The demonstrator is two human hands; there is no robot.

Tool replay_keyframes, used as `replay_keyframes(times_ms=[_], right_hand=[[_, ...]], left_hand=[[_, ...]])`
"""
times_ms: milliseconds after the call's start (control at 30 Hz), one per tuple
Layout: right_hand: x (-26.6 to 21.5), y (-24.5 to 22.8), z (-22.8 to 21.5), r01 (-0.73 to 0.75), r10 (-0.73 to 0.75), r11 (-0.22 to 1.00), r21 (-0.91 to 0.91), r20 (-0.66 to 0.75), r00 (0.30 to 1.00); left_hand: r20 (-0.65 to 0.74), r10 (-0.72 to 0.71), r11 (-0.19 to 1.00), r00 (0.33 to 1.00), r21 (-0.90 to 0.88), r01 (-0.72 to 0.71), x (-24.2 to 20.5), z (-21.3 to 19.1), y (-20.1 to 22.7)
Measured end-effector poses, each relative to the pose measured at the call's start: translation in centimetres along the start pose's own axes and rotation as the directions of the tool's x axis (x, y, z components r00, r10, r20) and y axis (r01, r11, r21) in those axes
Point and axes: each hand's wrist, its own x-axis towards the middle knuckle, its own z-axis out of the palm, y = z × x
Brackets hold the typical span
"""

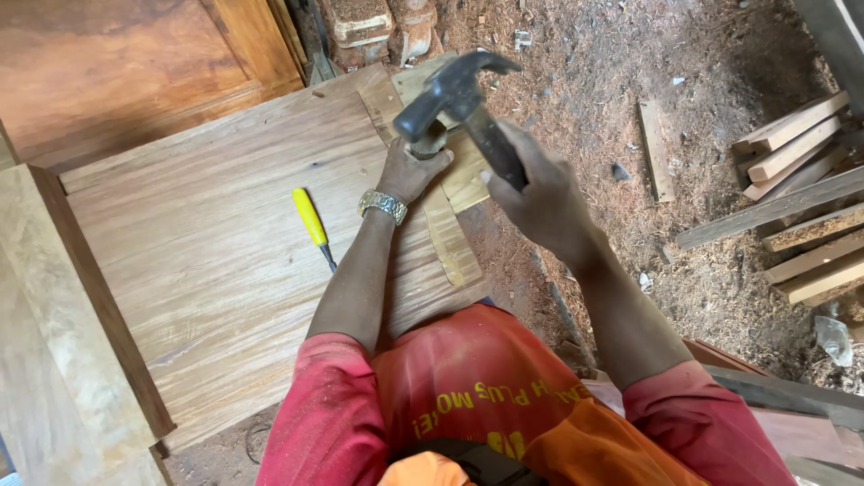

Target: The person uses a chisel and hammer to carve a curved edge on a wooden board. They repeatedly position the chisel along the marked line and strike it with the hammer to remove wood shavings, gradually shaping the edge.

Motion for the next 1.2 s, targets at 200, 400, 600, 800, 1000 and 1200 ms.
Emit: replay_keyframes(times_ms=[200, 400, 600, 800, 1000, 1200], right_hand=[[0.7, 1.9, 2.0, -0.094, 0.116, 0.990, -0.101, 0.239, 0.964], [0.6, -1.5, -1.0, -0.128, 0.149, 0.986, -0.105, 0.218, 0.964], [0.4, -1.0, -1.6, 0.187, -0.123, 0.966, 0.179, -0.319, 0.940], [1.2, 2.9, 2.6, 0.064, -0.066, 0.996, -0.068, -0.021, 0.998], [1.2, 0.6, -0.1, -0.161, 0.189, 0.979, -0.128, 0.246, 0.951], [1.8, -2.2, -5.5, 0.135, -0.038, 0.937, 0.321, -0.292, 0.956]], left_hand=[[-0.003, 0.039, 0.992, 0.999, -0.122, -0.040, -0.3, 0.1, 0.1], [-0.032, 0.060, 0.996, 0.998, -0.062, -0.062, -0.1, 0.0, -0.3], [-0.024, -0.066, 0.995, 0.997, 0.073, 0.068, -0.1, 0.3, -1.0], [-0.029, 0.063, 0.995, 0.998, 0.080, -0.061, -0.4, -0.3, 0.7], [-0.074, 0.025, 0.999, 0.997, -0.027, -0.027, -0.5, 0.1, -0.1], [-0.050, -0.083, 0.995, 0.995, 0.055, 0.086, -0.8, 0.1, -0.4]])
